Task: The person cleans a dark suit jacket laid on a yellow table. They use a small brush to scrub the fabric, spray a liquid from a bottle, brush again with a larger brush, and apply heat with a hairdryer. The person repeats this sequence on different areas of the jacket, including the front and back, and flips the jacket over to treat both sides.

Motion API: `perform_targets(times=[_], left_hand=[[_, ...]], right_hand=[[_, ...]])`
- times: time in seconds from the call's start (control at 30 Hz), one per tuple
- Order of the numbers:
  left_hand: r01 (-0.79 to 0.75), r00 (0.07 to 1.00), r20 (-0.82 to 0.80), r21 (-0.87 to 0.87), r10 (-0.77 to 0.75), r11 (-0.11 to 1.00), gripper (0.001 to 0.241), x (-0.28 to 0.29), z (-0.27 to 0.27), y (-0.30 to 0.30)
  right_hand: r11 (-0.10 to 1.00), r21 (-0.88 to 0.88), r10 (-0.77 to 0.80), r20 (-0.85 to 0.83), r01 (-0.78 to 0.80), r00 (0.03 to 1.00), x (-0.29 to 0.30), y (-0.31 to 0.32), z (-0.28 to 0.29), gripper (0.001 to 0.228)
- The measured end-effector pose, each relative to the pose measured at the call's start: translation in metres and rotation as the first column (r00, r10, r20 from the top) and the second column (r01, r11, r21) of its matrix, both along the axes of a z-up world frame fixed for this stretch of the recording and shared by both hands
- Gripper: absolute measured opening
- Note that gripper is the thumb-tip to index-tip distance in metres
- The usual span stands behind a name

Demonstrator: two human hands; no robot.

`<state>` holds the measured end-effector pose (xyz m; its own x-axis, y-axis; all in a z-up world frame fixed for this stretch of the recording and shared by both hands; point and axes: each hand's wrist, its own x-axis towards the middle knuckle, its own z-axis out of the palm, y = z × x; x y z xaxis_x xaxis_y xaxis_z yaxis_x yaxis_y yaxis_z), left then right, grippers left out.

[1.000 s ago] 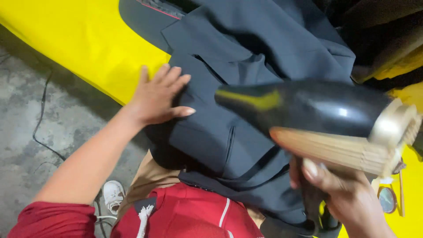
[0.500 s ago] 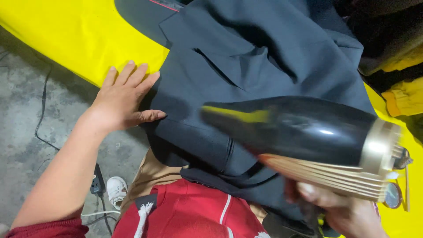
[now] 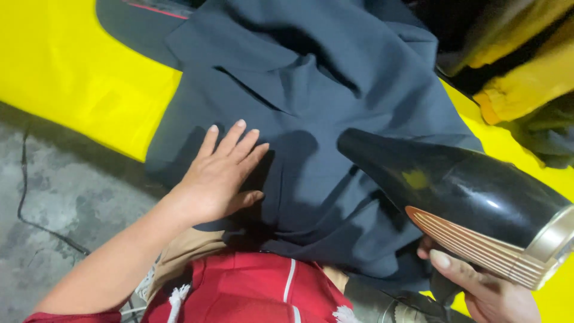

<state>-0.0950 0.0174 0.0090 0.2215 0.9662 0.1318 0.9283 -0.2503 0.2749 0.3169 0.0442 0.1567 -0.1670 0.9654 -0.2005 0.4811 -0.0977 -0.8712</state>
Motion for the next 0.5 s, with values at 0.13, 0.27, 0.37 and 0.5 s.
perform_targets(times=[0.13, 0.27, 0.37, 0.5], left_hand=[[0.105, 0.989, -0.108, 0.021, -0.102, 0.994, 0.097, 0.030, -0.019, 0.021], [0.173, 0.975, -0.181, 0.259, -0.128, 0.950, 0.094, 0.056, -0.015, 0.046], [0.267, 0.933, -0.328, 0.366, -0.145, 0.892, 0.095, 0.073, -0.012, 0.056], [0.372, 0.875, -0.422, 0.279, -0.235, 0.885, 0.099, 0.081, -0.010, 0.076]], right_hand=[[0.951, -0.218, -0.248, -0.114, 0.219, 0.962, -0.013, -0.003, 0.001, 0.043], [0.949, -0.306, -0.036, -0.356, -0.080, 0.934, 0.051, 0.005, -0.061, 0.060], [0.974, 0.037, 0.219, -0.392, -0.223, 0.893, 0.023, -0.007, -0.014, 0.036], [0.991, 0.085, 0.130, -0.436, -0.103, 0.891, 0.064, -0.004, 0.024, 0.055]])
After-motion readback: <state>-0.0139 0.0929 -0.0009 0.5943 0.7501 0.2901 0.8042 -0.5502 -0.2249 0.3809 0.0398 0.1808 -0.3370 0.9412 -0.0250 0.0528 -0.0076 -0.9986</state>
